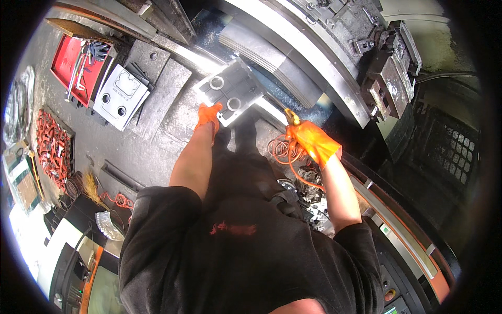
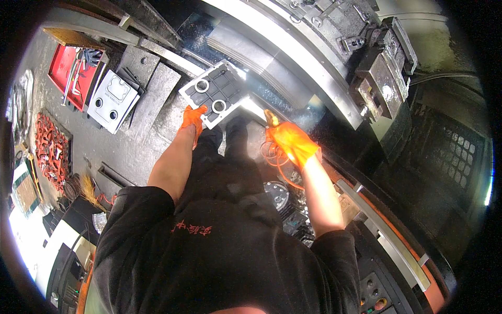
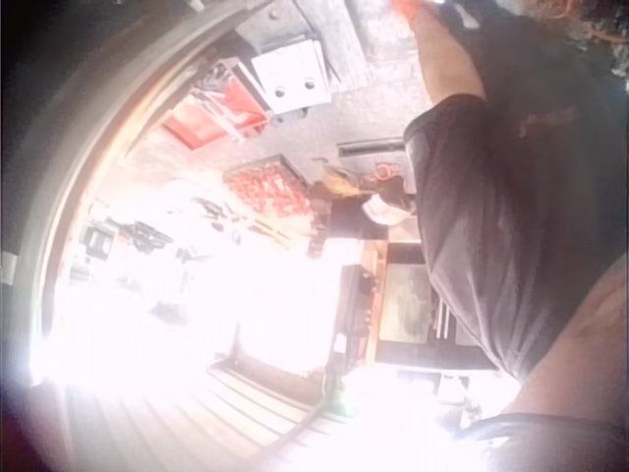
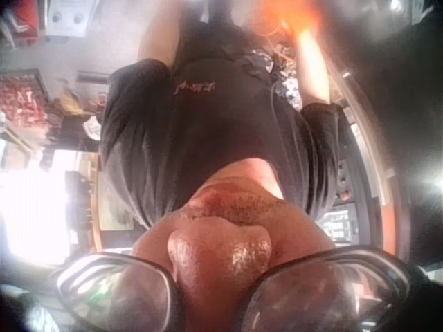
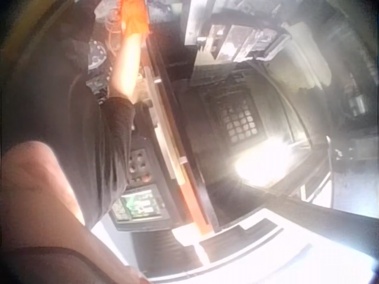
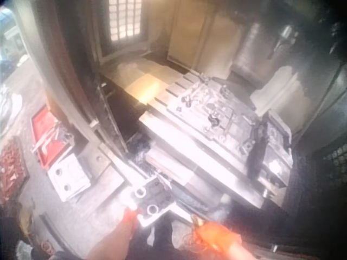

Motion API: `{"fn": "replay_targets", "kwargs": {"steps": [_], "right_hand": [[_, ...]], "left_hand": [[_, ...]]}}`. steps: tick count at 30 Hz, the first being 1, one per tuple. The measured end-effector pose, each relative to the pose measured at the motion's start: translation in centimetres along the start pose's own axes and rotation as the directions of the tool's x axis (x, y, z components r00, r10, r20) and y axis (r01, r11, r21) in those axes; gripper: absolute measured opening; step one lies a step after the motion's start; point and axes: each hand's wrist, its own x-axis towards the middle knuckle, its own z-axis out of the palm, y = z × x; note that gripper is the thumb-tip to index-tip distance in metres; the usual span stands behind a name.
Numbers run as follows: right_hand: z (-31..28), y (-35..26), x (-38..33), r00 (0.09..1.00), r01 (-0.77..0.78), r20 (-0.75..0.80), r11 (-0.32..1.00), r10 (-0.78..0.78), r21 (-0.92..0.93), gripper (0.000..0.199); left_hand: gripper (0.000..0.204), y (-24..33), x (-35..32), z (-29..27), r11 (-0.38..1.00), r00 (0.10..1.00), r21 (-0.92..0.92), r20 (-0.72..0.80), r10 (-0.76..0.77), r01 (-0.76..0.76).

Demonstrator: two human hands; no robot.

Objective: The person cleans a metal plate with a cloth and air nozzle, then places it on a machine bed and secures it with bolts using a wrench. The person then cleans another metal plate and places it on the machine bed.

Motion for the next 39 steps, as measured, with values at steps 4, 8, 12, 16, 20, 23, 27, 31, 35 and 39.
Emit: {"fn": "replay_targets", "kwargs": {"steps": [4, 8, 12, 16, 20, 23, 27, 31, 35, 39], "right_hand": [[-0.1, -1.3, 0.6, 0.993, -0.004, 0.120, 0.999, 0.010, -0.044, 0.026], [-0.3, -4.1, 0.6, 1.000, -0.006, 0.019, 1.000, 0.006, 0.012, 0.028], [-0.5, -6.5, 0.1, 0.998, 0.047, 0.045, 0.990, -0.042, -0.134, 0.031], [-2.3, -4.2, 5.5, 0.972, 0.077, 0.220, 0.997, -0.079, 0.015, 0.033], [-2.0, -7.6, 1.4, 0.997, 0.015, 0.079, 0.997, -0.009, -0.078, 0.030], [-3.2, -5.9, 0.7, 0.997, -0.033, 0.071, 0.994, 0.040, -0.108, 0.029], [-3.9, 0.8, 0.9, 0.996, -0.025, 0.082, 0.999, 0.029, -0.040, 0.029], [-3.4, 3.6, 2.6, 0.992, -0.103, 0.071, 0.995, 0.104, -0.010, 0.025], [-2.5, -4.1, 2.2, 0.992, 0.030, 0.125, 0.991, -0.013, -0.131, 0.025], [-1.8, -7.5, 5.6, 0.992, 0.088, 0.085, 0.995, -0.091, 0.047, 0.026]], "left_hand": [[0.049, 0.1, 0.3, 0.1, 0.997, 0.991, -0.044, 0.113, 0.069, -0.065], [0.057, 5.8, -7.2, 3.2, 0.996, 0.995, 0.077, 0.095, 0.030, -0.037], [0.074, 5.0, -5.8, 1.7, 0.995, 0.987, 0.097, 0.158, 0.013, -0.028], [0.067, 3.3, -2.7, 0.9, 0.990, 0.997, 0.139, 0.074, -0.010, -0.001], [0.061, 3.7, -3.6, 1.1, 0.999, 0.986, 0.035, 0.165, 0.028, -0.034], [0.056, 3.4, -3.2, 1.4, 0.996, 1.000, 0.086, -0.013, 0.007, -0.006], [0.057, 1.4, -0.5, 0.1, 1.000, 0.999, 0.022, 0.025, -0.020, 0.020], [0.058, 3.5, -3.8, 1.8, 1.000, 0.999, 0.017, 0.032, -0.024, 0.023], [0.056, 4.4, -4.6, 1.9, 0.997, 0.999, 0.072, 0.032, -0.003, 0.001], [0.055, 3.1, -2.4, 1.0, 0.998, 0.998, 0.050, 0.054, -0.026, 0.024]]}}
